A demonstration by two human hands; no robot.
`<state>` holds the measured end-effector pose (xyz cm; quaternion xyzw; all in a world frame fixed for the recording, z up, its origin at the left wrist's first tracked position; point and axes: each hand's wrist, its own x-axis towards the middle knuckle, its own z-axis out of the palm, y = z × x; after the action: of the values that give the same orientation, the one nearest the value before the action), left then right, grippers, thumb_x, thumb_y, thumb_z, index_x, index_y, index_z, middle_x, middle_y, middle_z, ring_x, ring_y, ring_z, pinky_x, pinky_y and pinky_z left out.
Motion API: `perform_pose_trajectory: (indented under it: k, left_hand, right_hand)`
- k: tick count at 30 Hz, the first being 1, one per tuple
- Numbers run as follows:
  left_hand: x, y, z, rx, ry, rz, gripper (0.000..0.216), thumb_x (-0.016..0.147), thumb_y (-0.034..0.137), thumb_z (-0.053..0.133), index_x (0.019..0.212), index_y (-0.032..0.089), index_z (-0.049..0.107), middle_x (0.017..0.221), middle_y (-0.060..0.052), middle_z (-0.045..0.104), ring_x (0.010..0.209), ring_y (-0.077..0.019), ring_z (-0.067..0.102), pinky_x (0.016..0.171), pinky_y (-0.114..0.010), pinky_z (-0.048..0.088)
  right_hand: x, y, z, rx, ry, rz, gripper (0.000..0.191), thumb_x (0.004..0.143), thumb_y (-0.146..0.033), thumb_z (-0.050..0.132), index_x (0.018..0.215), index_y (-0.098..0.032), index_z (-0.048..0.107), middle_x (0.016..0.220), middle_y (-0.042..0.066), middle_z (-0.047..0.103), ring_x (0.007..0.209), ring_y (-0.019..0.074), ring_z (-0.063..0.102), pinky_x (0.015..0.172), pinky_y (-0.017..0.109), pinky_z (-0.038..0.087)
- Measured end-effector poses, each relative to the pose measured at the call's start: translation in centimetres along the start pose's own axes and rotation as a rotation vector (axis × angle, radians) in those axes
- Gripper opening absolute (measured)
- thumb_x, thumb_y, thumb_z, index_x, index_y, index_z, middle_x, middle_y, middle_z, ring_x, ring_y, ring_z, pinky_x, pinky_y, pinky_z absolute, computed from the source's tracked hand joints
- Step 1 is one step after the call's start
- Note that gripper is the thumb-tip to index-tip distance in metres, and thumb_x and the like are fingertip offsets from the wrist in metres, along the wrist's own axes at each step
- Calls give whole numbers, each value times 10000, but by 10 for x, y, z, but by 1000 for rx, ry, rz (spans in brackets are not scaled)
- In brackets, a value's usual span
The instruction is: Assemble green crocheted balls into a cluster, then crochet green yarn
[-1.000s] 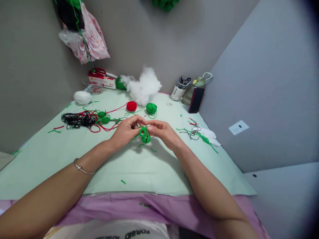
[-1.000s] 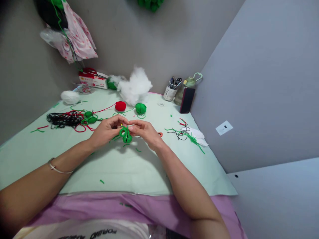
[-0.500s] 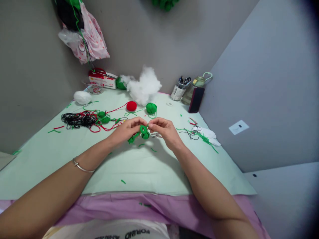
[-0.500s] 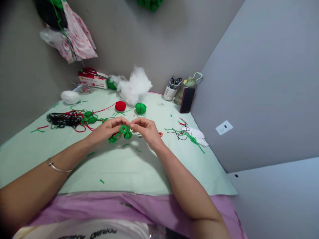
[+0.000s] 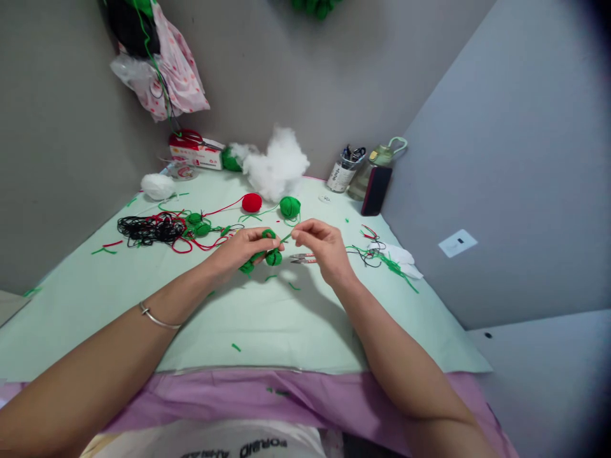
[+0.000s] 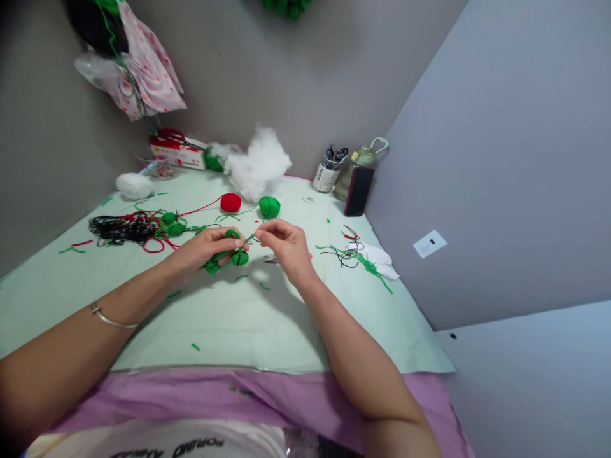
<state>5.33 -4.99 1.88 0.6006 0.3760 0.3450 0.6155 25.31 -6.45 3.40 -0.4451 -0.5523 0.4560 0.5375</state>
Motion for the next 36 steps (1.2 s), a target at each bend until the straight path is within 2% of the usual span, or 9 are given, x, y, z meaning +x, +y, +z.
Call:
perform_pose_trajectory:
  k: [4, 7, 9, 12, 16, 23, 27, 31, 36]
  left_hand:
    - [1, -2, 0, -82, -42, -4, 260, 809, 420, 713, 833, 162, 695, 874, -47, 695, 557, -80, 417, 527, -243, 306]
    - [1, -2, 0, -80, -71, -15, 253, 815, 416, 702, 812, 164, 681, 801, -33, 664, 560, -91, 431, 532, -247, 311]
    - [0, -2, 2, -58, -101, -24, 248, 807, 409, 704, 790, 165, 668, 771, -27, 649, 563, -98, 439, 532, -249, 311]
    - [-1, 0, 6, -25, -155, -56, 224, 806, 388, 691, 776, 169, 652, 777, -30, 654, 589, -110, 471, 537, -250, 315]
    - [-3, 2, 9, -35, -155, -100, 236, 808, 396, 681, 747, 177, 617, 673, 2, 576, 561, -105, 454, 521, -246, 301]
    - [-2, 0, 11, -115, -138, -120, 220, 818, 406, 674, 875, 198, 631, 853, -5, 653, 587, -89, 483, 506, -215, 296]
    - [-2, -1, 14, -119, -151, -97, 232, 770, 387, 724, 858, 180, 669, 700, 27, 532, 592, -96, 451, 550, -229, 329]
    - [-3, -2, 16, -134, -182, -132, 183, 754, 338, 701, 783, 174, 626, 649, 43, 438, 530, -82, 348, 512, -242, 241]
    - [-3, 0, 16, -148, -205, -119, 179, 757, 327, 676, 755, 165, 601, 685, 20, 488, 537, -80, 358, 518, -240, 243]
  right_hand:
    - [6, -3, -10, 190, 70, 50, 188, 701, -327, 808, 764, -212, 673, 749, -24, 663, 703, 107, 585, 707, 247, 486]
    - [3, -5, -7, 306, -67, 144, 283, 722, -404, 808, 841, -236, 613, 867, -8, 700, 814, 133, 649, 738, 254, 522]
    - [-1, -5, -2, 356, -171, 195, 306, 752, -430, 790, 875, -244, 581, 790, -25, 661, 769, 134, 648, 700, 253, 526]
    - [-3, -7, 1, 406, -243, 227, 275, 781, -384, 774, 864, -228, 564, 631, -73, 500, 603, 96, 558, 571, 213, 455]
    - [-1, -9, 0, 467, -194, 211, 261, 759, -310, 785, 817, -205, 553, 595, -90, 406, 513, 58, 416, 482, 186, 318]
    - [-3, -7, 4, 409, -207, 210, 258, 792, -360, 770, 851, -215, 565, 689, -55, 603, 516, 62, 393, 504, 205, 347]
    - [-6, -6, 7, 385, -245, 202, 281, 793, -402, 775, 861, -223, 569, 736, -47, 646, 540, 71, 434, 559, 226, 413]
    - [-6, -6, 7, 372, -257, 202, 297, 779, -399, 786, 855, -218, 562, 701, -57, 637, 474, 47, 322, 486, 211, 299]
    - [-3, -6, 6, 374, -207, 164, 320, 743, -385, 809, 857, -215, 563, 683, -62, 615, 457, 35, 264, 462, 216, 200]
